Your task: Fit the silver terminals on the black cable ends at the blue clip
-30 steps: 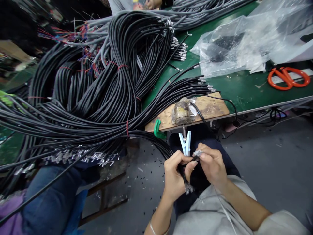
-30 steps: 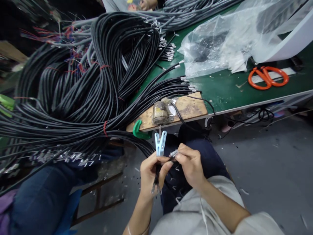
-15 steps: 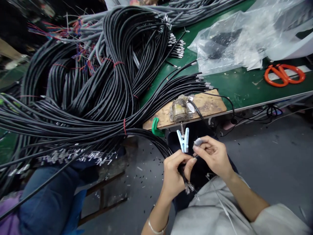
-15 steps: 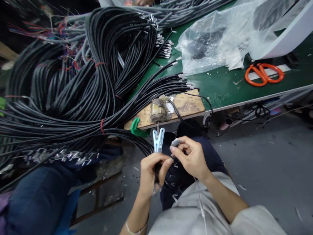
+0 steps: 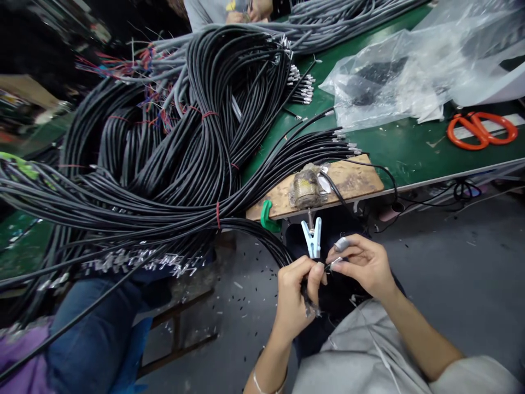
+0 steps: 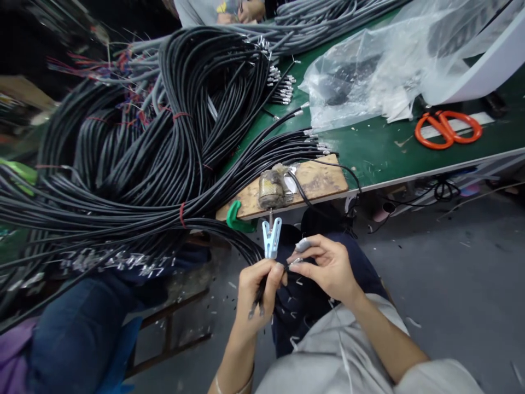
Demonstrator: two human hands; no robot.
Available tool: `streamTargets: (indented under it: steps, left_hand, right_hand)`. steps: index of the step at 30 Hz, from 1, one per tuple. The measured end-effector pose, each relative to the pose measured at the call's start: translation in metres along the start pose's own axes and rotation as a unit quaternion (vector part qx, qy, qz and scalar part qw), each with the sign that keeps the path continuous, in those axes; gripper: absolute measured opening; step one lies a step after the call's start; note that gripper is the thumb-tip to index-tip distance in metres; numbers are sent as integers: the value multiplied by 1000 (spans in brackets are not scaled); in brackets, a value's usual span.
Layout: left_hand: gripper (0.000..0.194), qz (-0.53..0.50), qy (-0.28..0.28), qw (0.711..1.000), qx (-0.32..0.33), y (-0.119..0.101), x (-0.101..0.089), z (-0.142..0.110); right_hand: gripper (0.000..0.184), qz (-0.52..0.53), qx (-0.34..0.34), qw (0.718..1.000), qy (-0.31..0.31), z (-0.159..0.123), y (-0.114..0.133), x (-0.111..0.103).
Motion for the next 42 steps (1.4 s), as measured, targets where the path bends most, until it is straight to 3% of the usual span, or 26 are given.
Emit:
streamTargets:
  steps: [3, 6, 10, 12, 14, 18, 21, 27, 30, 32, 34, 36, 39, 42]
  left_hand:
    - [28, -3, -39, 999, 5, 1, -4, -2]
    - [25, 19, -89, 996, 0, 2, -7, -5]
    - [26, 45, -137, 989, -7, -1, -11, -8]
    - [26, 45, -146, 988, -12, 0, -13, -7]
    - [26, 42, -143, 989, -14, 1, -14, -6]
    - [23, 30, -123, 992, -5, 3, -12, -5]
    - [22, 26, -127, 992, -2, 3, -14, -7]
    - [22, 9, -135, 991, -21, 10, -13, -8]
    - [23, 2, -126, 992, -26, 12, -10, -9]
    - [26, 2, -111, 994, -24, 10, -11, -7]
    - [31, -11, -62, 998, -18, 8, -11, -3]
    - [35, -53, 27, 998, 11, 3, -5, 2]
    - [31, -157, 100, 979, 85, -8, -6, 3]
    - [23, -211, 61, 971, 99, -4, -14, 3]
  right_hand:
    - [24, -8, -39, 996, -78, -5, 5, -5]
    - [18, -107, -180, 969, -135, -23, 30, -3]
    - [32, -266, -368, 882, -128, -53, 60, 22]
    - [34, -274, -395, 872, -91, -58, 63, 30]
    - [33, -244, -347, 902, -78, -51, 58, 24]
    - [38, -136, -153, 970, -129, -24, 31, -8]
    - [31, -101, -63, 991, -65, -12, 11, 0]
    - [25, -137, -88, 983, -90, -19, 9, -1]
    - [22, -149, -87, 984, -42, -16, 10, 8]
    - [11, -211, -139, 967, -18, -15, 23, 16]
    - [14, -257, -200, 946, 1, -17, 36, 23]
    - [20, -222, -205, 951, 70, -16, 36, 32]
    - [32, -25, -55, 969, 239, -13, 8, 53]
    - [42, 117, 142, 937, 296, -13, -22, 67]
Point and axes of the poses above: each hand's wrist, its own z-axis towards the middle knuckle, its own x-axis out of the palm, y = z × x, the point moved 10 cm from there along z, towards the middle knuckle, and after that the axes turned 2 degrees about x, right-handed, at the moved point
